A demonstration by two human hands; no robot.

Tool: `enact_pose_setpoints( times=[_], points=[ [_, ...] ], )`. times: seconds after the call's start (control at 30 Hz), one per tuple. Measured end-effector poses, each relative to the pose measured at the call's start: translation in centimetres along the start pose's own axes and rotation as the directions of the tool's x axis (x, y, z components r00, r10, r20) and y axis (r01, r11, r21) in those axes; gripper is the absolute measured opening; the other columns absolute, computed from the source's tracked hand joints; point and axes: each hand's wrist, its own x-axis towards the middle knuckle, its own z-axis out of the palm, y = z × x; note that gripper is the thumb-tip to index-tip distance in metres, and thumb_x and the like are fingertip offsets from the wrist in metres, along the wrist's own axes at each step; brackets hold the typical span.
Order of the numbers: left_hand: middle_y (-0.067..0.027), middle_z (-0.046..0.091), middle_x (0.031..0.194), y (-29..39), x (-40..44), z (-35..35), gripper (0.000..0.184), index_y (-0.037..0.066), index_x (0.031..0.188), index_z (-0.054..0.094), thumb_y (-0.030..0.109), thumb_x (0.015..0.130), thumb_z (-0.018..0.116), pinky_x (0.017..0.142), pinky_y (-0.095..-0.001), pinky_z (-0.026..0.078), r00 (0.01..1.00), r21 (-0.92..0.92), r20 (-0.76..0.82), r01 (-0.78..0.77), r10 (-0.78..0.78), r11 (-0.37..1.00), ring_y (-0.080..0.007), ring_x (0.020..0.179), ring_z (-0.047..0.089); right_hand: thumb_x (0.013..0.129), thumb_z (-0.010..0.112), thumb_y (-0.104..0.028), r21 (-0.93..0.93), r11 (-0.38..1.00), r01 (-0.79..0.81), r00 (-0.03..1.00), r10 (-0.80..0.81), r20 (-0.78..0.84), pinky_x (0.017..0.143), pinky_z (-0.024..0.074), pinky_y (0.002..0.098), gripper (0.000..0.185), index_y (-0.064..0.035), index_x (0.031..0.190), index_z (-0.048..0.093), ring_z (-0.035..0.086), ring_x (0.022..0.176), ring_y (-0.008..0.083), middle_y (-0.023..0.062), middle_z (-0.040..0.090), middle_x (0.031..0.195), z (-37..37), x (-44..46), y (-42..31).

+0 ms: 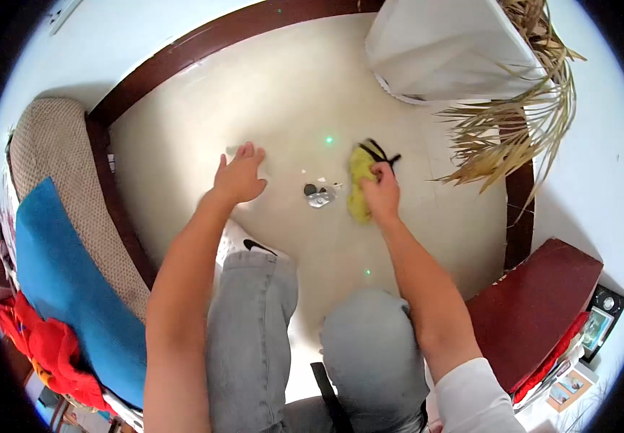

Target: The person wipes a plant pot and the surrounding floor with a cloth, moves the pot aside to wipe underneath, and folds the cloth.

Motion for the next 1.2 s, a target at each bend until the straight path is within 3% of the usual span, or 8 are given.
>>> enact_pose_setpoints(
  times=[0.07,0.1,0.2,0.5,0.8,1.0,1.1,1.2],
  points=[
    [-0.0176,0.049,0.152,0.2,0.4,0.8,0.061,0.010,0.141,0.054,0.021,0.084,0.072,0.114,-0.0537,0.042,0.990,0.069,-0.138,-0.011,0.020,0.998,-0.0356,0.139,0.049,0.079,0.070,-0.021,-0.085,0.996,-0.003,0.999,-0.001,-0.041,0.091,0.0490,0.0443,0.037,-0.0094,0.112,0.057,0.063,0.105,0.0366,0.0137,0.067,0.109,2.2,-0.9,-2.4],
    [-0.0133,0.063,0.133,0.7,0.3,0.0,0.042,0.008,0.125,0.064,0.010,0.083,0.070,0.098,-0.0481,0.054,0.976,-0.071,-0.214,-0.052,0.035,0.996,-0.0352,0.115,0.064,0.080,0.070,-0.020,-0.130,0.992,-0.002,0.998,-0.007,-0.062,0.091,0.0487,0.0448,0.036,-0.0097,0.111,0.056,0.062,0.106,0.0367,0.0132,0.066,0.109,2.8,-0.9,-3.2],
    [-0.0117,0.066,0.119,2.2,-0.6,1.8,0.033,0.008,0.119,0.068,0.006,0.086,0.066,0.087,-0.0443,0.056,0.893,-0.323,-0.432,-0.286,0.128,0.902,-0.0354,0.101,0.067,0.081,0.070,-0.021,-0.127,0.992,0.012,0.999,-0.008,0.031,0.092,0.0478,0.0459,0.038,-0.0101,0.114,0.052,0.060,0.109,0.0369,0.0138,0.063,0.112,2.2,-0.7,-2.8],
    [-0.0112,0.063,0.114,6.1,-0.5,3.1,0.033,0.011,0.118,0.067,0.001,0.087,0.060,0.084,-0.0437,0.056,0.868,-0.316,-0.329,-0.473,0.372,0.823,-0.0338,0.100,0.067,0.082,0.070,-0.018,-0.028,0.999,-0.018,0.992,0.021,0.124,0.097,0.0458,0.0439,0.041,-0.0079,0.116,0.049,0.059,0.112,0.0376,0.0190,0.061,0.116,2.3,0.4,-1.0],
    [-0.0123,0.059,0.107,6.3,1.0,3.8,0.032,0.009,0.105,0.067,0.006,0.073,0.073,0.084,-0.0459,0.055,0.748,-0.154,-0.236,-0.660,0.621,0.736,-0.0334,0.101,0.063,0.079,0.069,-0.015,0.056,0.998,0.043,0.993,-0.049,0.107,0.094,0.0472,0.0433,0.041,-0.0066,0.114,0.049,0.060,0.106,0.0377,0.0191,0.062,0.111,2.7,0.8,0.0],
    [-0.0132,0.060,0.104,6.3,0.4,4.2,0.028,0.006,0.101,0.068,0.010,0.075,0.073,0.083,-0.0436,0.055,0.696,-0.115,-0.339,-0.698,0.633,0.706,-0.0333,0.102,0.062,0.078,0.071,-0.017,-0.200,0.979,-0.046,0.898,0.128,0.421,0.092,0.0496,0.0415,0.049,-0.0064,0.119,0.047,0.064,0.105,0.0355,0.0192,0.063,0.111,-0.6,3.7,-2.8],
    [-0.0108,0.063,0.098,6.0,0.7,3.7,0.019,0.006,0.099,0.068,0.015,0.083,0.071,0.079,-0.0399,0.054,0.843,-0.458,-0.291,-0.538,0.452,0.708,-0.0276,0.093,0.064,0.075,0.072,-0.016,-0.260,0.964,-0.052,0.863,0.174,0.474,0.089,0.0501,0.0382,0.055,-0.0030,0.121,0.044,0.061,0.102,0.0289,0.0168,0.060,0.108,-0.5,5.0,-3.6],
    [-0.0063,0.066,0.092,4.5,2.1,3.5,0.016,0.008,0.100,0.065,0.023,0.095,0.066,0.079,-0.0366,0.052,0.893,-0.960,0.266,0.208,0.363,0.189,-0.0205,0.085,0.063,0.073,0.071,-0.014,-0.301,0.951,-0.077,0.851,0.220,0.477,0.086,0.0500,0.0377,0.055,-0.0032,0.120,0.044,0.059,0.100,0.0258,0.0148,0.059,0.106,-0.2,4.9,-3.7]
  ],
)
